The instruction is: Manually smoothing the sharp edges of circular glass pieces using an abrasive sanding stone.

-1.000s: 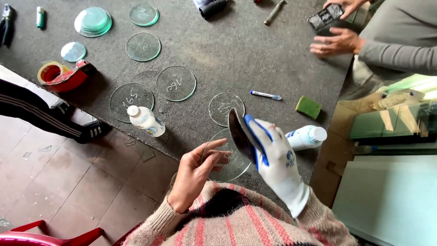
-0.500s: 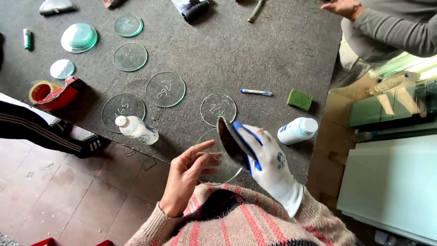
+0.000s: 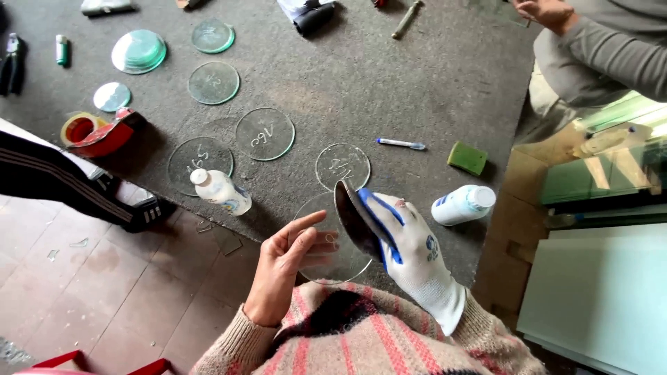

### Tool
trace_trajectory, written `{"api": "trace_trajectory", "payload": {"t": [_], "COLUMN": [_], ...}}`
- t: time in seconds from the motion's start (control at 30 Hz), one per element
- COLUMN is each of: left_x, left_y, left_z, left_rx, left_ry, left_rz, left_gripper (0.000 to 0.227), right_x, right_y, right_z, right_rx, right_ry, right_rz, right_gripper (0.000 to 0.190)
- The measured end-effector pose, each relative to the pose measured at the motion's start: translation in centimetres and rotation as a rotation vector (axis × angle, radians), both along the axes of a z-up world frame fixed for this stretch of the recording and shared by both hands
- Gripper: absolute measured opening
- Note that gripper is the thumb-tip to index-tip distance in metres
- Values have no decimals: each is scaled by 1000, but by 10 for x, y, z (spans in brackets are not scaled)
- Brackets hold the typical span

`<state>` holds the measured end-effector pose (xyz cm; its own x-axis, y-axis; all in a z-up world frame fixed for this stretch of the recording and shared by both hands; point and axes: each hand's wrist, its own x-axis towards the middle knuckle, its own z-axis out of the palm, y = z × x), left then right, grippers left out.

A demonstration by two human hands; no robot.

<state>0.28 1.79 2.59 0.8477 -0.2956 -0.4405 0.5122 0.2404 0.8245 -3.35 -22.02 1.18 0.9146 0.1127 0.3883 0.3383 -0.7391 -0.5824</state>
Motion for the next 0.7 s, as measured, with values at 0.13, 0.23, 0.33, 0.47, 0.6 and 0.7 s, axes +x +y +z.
{"api": "trace_trajectory", "payload": {"t": [0.13,0.23,0.33,0.47,0.6,0.7], "left_x": [-7,-8,-10,-9,-6,-3], "left_y": [2,5,8,9,11,8], "left_z": [-1,-17,-18,-17,-5,-11], "left_rx": [-28,6,-18,-38,-46,-63], "left_ry": [5,-10,30,-20,13,-23], "left_rz": [10,27,40,31,35,33], "left_gripper": [51,51,51,47,47,46], "right_x": [16,8,21,25,30,22], "right_y": [-6,8,-8,-5,-11,-8], "right_z": [-21,-5,-38,-32,-41,-21], "right_rx": [-23,-41,-40,21,75,165], "right_ry": [-60,-72,-64,-36,3,77], "right_rz": [-90,19,-67,-43,-25,-25], "right_gripper": [65,53,71,63,72,67]}}
